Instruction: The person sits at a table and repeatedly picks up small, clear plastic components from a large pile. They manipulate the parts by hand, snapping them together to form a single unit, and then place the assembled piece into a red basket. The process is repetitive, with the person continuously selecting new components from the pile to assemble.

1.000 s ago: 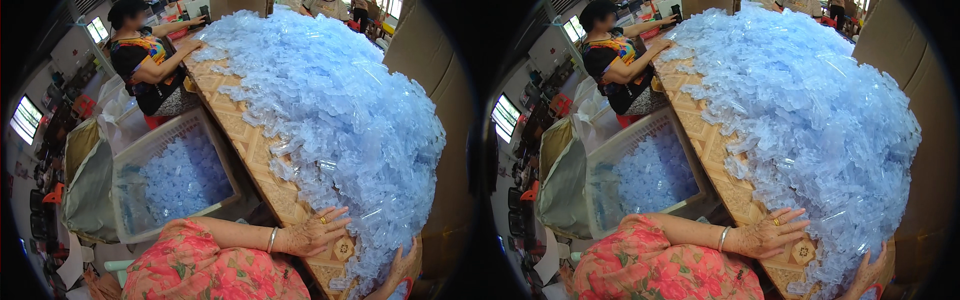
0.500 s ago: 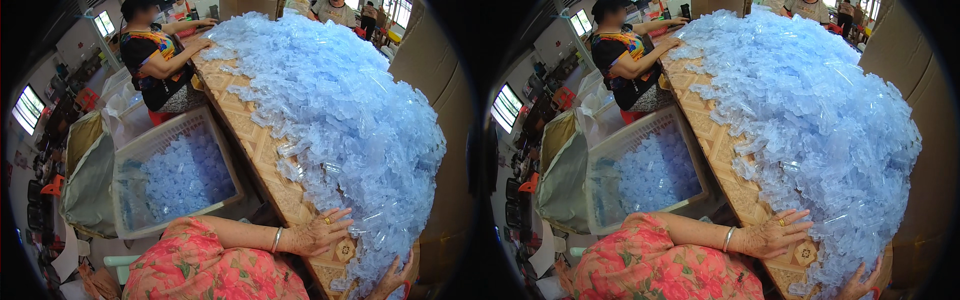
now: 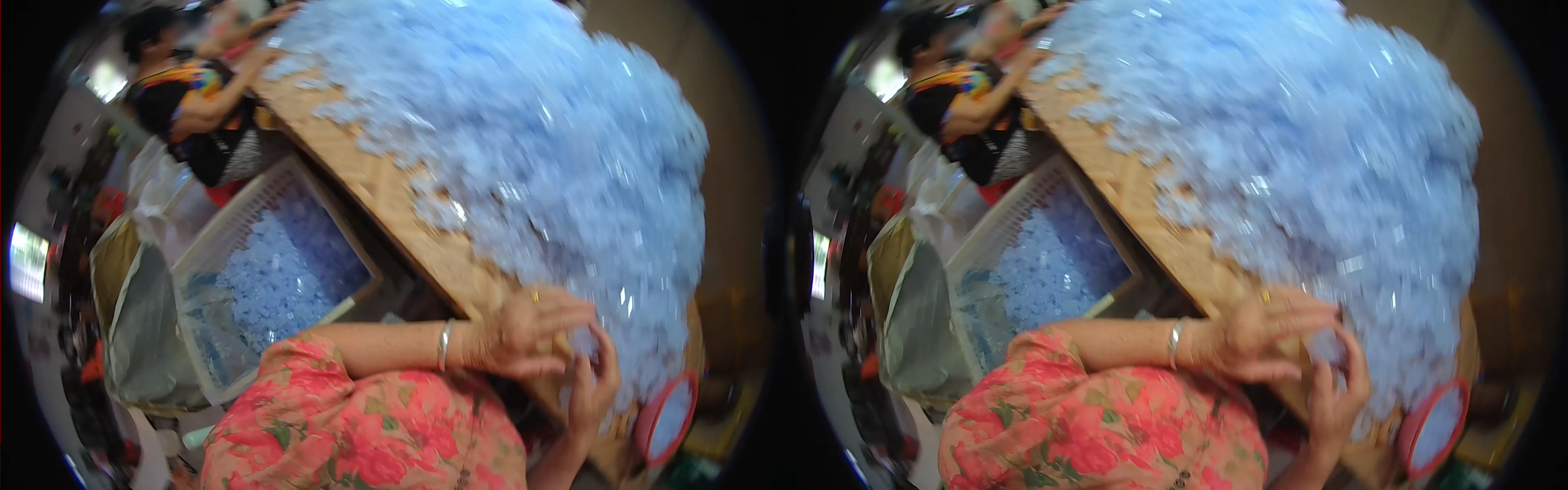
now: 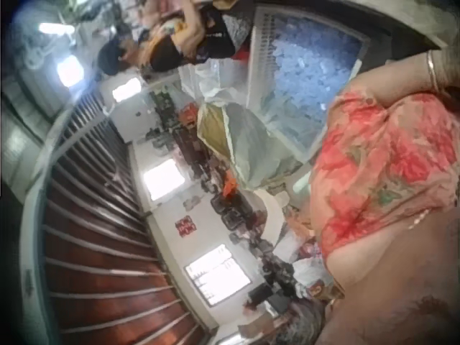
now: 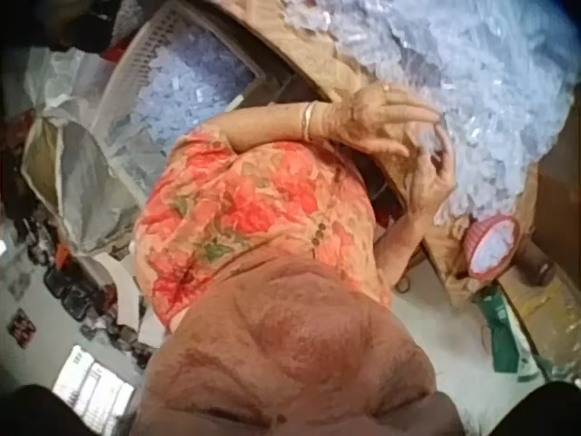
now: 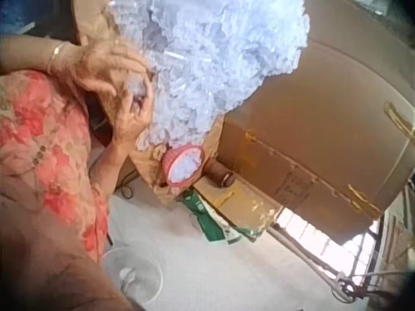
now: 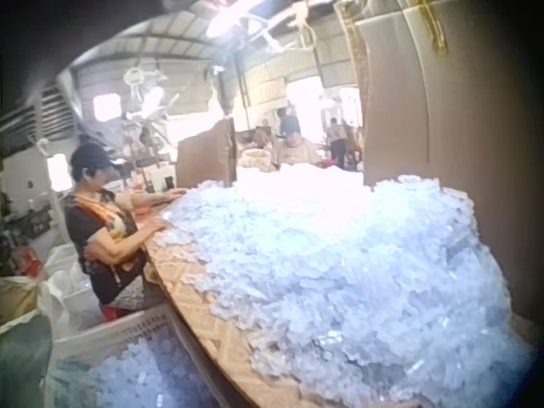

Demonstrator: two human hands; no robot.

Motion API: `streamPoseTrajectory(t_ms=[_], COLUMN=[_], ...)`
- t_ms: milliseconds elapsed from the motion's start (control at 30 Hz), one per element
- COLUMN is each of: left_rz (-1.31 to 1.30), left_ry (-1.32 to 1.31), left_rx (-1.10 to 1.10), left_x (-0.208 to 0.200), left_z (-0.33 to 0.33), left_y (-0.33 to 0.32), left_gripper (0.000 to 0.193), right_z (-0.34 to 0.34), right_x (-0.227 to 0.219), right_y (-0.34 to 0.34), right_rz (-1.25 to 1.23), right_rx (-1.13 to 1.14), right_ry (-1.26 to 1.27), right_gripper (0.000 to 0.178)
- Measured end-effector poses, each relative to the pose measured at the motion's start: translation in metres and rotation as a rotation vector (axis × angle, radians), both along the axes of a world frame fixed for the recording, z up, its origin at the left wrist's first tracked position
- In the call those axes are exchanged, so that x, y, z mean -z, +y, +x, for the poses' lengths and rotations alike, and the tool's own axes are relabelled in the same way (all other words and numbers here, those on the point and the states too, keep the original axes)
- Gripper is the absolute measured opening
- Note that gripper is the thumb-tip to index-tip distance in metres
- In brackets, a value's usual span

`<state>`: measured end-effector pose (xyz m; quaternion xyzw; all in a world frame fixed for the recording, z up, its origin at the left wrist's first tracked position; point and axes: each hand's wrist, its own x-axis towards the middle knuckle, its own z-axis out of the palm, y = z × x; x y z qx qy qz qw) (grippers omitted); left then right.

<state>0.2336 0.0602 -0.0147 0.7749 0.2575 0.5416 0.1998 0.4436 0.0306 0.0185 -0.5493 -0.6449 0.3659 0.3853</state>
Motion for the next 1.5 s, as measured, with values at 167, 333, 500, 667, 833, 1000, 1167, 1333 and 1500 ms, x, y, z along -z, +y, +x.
streamPoseTrajectory(t_ms=[167,333,500,667,833,1000,1167,1333,1500], left_rz=[-0.202,-0.776,-0.982,-1.135,-1.116,-0.953,-1.066,-0.906,-1.260], left_ry=[-0.104,-0.310,-0.438,-0.448,-0.501,-0.341,-0.229,-0.037,-0.349], left_rx=[0.095,0.106,0.226,0.310,0.309,0.267,0.255,0.327,0.528], left_x=[-0.004,0.005,0.008,0.009,0.009,0.015,-0.004,0.004,-0.009], left_z=[0.009,0.011,0.005,-0.003,0.001,0.007,0.002,0.002,0.000], left_y=[-0.005,-0.018,-0.016,-0.019,-0.019,-0.018,-0.006,0.001,-0.007], left_gripper=[0.036,0.026,0.026,0.032,0.034,0.035,0.035,0.037,0.039], right_z=[-0.016,-0.017,-0.018,-0.019,-0.022,-0.024,-0.018,-0.023,-0.021], right_x=[0.006,0.024,0.030,0.028,0.032,0.028,0.022,0.005,0.017], right_y=[0.000,-0.011,-0.019,-0.021,-0.019,-0.021,-0.013,-0.010,-0.013], right_rz=[0.035,-0.094,-0.073,-0.105,-0.106,-0.143,0.008,0.203,0.153], right_rx=[-0.007,0.077,0.110,0.162,0.189,0.107,0.071,-0.103,-0.035], right_ry=[-0.053,0.200,0.240,0.233,0.358,0.290,0.040,-0.125,-0.120], right_gripper=[0.033,0.031,0.023,0.020,0.021,0.027,0.056,0.079,0.075])
